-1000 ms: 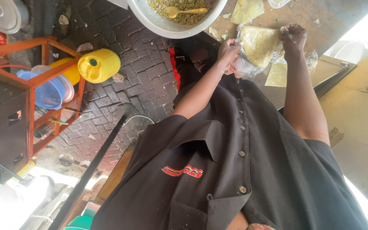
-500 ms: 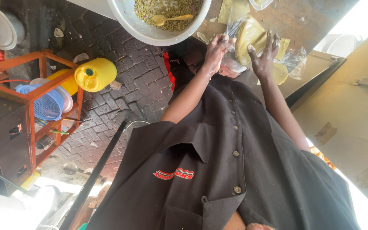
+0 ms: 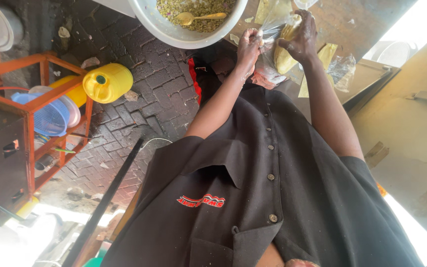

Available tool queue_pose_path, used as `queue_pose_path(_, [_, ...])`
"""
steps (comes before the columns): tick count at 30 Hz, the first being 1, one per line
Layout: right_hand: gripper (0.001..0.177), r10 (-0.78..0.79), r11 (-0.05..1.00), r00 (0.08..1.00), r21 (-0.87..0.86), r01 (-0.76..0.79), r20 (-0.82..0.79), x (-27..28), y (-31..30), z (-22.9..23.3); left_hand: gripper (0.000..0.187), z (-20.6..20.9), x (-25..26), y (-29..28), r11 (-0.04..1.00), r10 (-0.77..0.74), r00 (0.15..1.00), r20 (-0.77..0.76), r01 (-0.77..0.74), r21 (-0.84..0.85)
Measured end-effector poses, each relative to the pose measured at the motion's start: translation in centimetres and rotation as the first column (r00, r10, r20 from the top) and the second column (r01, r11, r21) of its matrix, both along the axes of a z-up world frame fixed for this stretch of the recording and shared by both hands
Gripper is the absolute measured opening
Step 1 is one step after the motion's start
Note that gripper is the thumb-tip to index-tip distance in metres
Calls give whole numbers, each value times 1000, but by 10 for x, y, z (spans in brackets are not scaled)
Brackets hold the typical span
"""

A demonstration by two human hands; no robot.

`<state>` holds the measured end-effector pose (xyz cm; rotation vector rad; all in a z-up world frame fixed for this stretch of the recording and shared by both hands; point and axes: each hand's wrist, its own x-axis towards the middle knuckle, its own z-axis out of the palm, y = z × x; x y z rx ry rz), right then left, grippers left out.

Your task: The person folds triangular pastry wrappers, fills them with a green mixture from a bowl, and seals them into samosas. The finished samosas are placed in rows on a metal tray. The person repeats this process continuously.

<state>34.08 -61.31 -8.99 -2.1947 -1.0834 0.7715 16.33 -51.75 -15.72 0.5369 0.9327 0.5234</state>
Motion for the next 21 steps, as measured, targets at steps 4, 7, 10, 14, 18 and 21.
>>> queue_pose_path(4, [90, 35, 997, 992, 77, -25, -125, -2, -10, -2, 21, -9, 0, 4, 977, -22, 917, -399, 105, 188])
queue_pose_path(7, [86, 260, 921, 965, 293, -257, 29, 3, 0, -5, 24, -6, 1, 23, 926, 41, 757, -652, 217, 310])
queue_pose_path(10, [87, 281, 958, 953, 25, -286, 113, 4, -14, -7, 23, 7, 4, 22, 794, 161, 661, -733, 353, 494])
queue_pose_path(14, [67, 205, 974, 961, 55, -219, 188, 1, -12, -20, 36, 38, 4, 16, 744, 18, 675, -738, 484, 461])
queue_pose_path(18, [38, 29, 990, 964, 122, -64, 266, -1, -12, -32, 29, 45, 12, 2, 671, -288, 724, -627, 620, 407])
queue_pose_path(21, [25, -104, 976, 928, 215, 26, 359, 4, -12, -42, 35, 29, 20, -7, 680, -350, 815, -462, 560, 474])
